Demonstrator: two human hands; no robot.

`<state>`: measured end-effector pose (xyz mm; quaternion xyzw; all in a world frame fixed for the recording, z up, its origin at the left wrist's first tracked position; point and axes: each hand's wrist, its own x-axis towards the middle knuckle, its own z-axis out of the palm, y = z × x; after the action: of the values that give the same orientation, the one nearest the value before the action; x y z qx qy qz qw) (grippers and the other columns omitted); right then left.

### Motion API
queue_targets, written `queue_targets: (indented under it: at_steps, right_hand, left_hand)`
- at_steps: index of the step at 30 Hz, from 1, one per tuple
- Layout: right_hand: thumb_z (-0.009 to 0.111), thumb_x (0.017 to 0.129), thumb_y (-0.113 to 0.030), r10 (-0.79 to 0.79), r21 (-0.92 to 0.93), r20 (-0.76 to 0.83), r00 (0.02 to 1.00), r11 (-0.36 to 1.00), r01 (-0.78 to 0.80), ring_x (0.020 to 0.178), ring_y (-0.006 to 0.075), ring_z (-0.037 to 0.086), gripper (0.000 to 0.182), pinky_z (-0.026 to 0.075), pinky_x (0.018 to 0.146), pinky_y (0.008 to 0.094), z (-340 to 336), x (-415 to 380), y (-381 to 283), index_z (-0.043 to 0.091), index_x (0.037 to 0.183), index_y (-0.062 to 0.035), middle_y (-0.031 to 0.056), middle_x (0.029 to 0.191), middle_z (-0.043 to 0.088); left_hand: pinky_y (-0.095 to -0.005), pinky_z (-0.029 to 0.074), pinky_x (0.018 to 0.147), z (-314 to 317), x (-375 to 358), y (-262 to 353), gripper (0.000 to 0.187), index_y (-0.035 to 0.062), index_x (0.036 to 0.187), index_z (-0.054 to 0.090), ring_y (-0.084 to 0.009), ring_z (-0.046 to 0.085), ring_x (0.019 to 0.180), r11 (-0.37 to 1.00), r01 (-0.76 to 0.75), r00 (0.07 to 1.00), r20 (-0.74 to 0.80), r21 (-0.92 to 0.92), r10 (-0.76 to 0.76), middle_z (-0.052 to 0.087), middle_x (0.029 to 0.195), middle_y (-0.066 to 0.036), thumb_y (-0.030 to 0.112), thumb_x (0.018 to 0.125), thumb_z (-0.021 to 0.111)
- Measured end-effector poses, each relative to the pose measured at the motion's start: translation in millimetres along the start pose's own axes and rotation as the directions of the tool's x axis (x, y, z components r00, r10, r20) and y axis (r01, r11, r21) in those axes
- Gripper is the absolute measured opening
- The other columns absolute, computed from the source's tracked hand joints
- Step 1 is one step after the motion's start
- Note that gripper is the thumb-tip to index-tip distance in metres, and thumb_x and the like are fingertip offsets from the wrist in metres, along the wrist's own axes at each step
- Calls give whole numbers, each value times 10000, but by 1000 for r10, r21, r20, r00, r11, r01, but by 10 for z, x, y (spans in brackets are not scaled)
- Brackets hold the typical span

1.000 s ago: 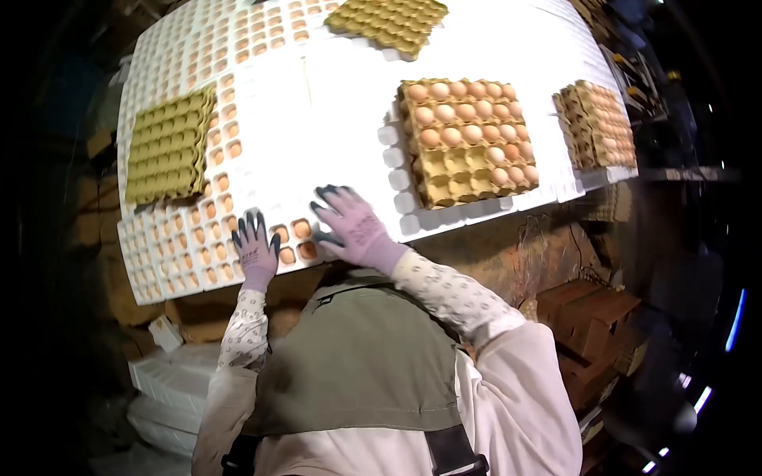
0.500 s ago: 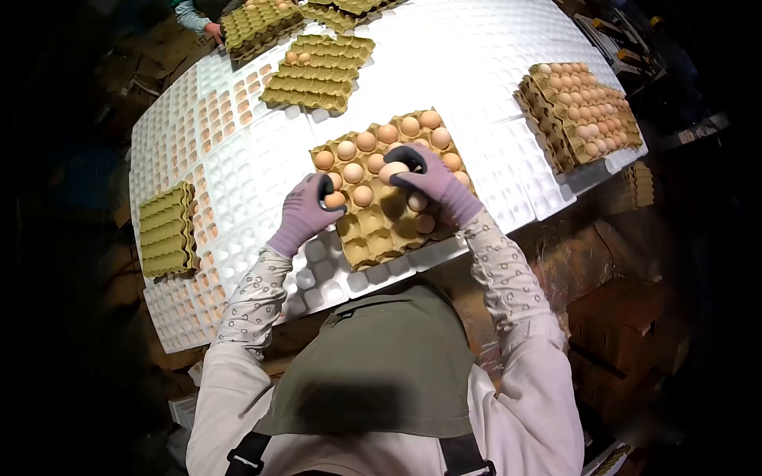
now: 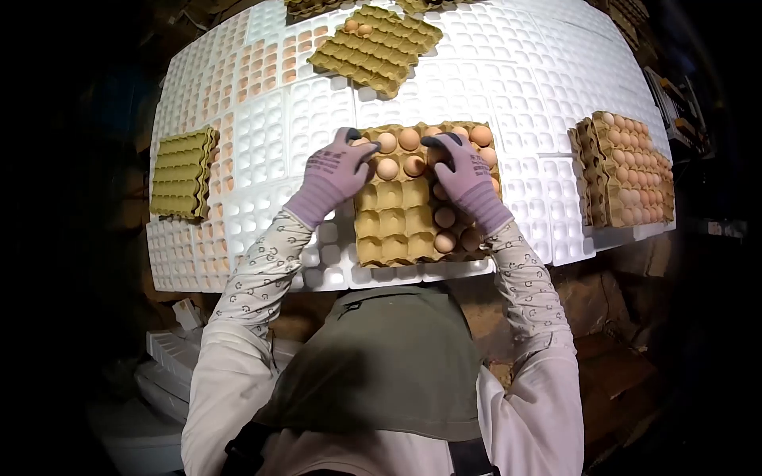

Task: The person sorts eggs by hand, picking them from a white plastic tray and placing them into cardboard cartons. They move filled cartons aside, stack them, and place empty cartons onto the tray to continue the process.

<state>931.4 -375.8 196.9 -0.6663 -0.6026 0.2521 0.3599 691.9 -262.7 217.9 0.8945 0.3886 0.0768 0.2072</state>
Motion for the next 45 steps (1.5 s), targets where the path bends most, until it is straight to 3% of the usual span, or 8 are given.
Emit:
queue_targets:
  at_steps: [4,9,12,18,27,34,39,45]
  right_hand:
    - [848,706,-277,39,-812,220,975,562,160,1162,317,553,482,545,893,426,280,184,-331,652,1140,-211,86,1363,516]
    - [763,871,-240,60,-198,-26,998,978,-64,1021,240,637,389,528,887,362,149,112,-216,687,1218,-80,106,1169,665]
    - [674,958,-165,288,344,170,942,879,-331,921,137,634,366,516,818,276,513,-78,-673,651,1277,14,57,1038,702]
    - [834,808,-213,17,29,418,908,999,-32,1059,236,656,408,569,887,349,2674,-145,-1604,715,1184,-109,154,1304,570]
    - [670,930,-378,200,-519,551,810,842,145,1032,338,669,470,564,864,437,3931,432,-1907,579,1357,-204,166,1236,588]
    - [645,907,-482,-101,-515,592,799,716,472,1455,339,362,677,223,1231,534,4431,435,-1929,501,1443,-93,182,1529,436]
    - [688,877,-392,-292,-313,239,926,880,358,1394,408,411,648,312,1192,536,3364,-105,-1710,523,1403,-53,209,1488,453]
    - [730,820,-86,-37,-445,-452,891,876,-189,1194,376,583,467,478,1041,436,863,-1140,-861,636,1273,-24,208,1346,571]
  left_hand:
    - [-416,540,882,509,174,157,222,161,1026,744,-272,569,1108,755,-211,973,65,621,219,563,1200,-75,321,885,683]
    - [-396,538,882,83,-476,-226,409,66,1136,730,-264,619,1081,869,91,961,-186,-487,-205,619,1237,-75,394,892,740]
    - [-279,533,824,188,-1350,-1106,508,-19,1193,692,-150,664,896,-389,223,906,337,-894,-255,709,1025,-84,418,938,732]
    - [-366,557,865,42,-2622,-2476,479,108,1172,724,-232,641,1009,776,629,757,-192,-45,-625,612,1227,-96,413,815,820]
    - [-442,520,1015,-277,-2664,-3045,680,186,1502,476,-323,630,1163,752,659,729,222,31,-648,567,1378,-134,248,866,710]
    - [-443,405,1126,133,-2192,-3376,569,93,1466,493,-390,499,1311,871,342,745,-464,-351,-480,517,1445,-198,72,902,570]
    - [-608,110,1245,626,-2280,-3408,726,116,1590,338,-401,232,1529,792,465,869,-36,396,-493,273,1664,-151,498,995,503]
    - [-528,382,1125,492,-1500,-1792,771,26,1485,434,-392,480,1330,989,104,938,-319,-102,-132,479,1469,-233,505,921,651]
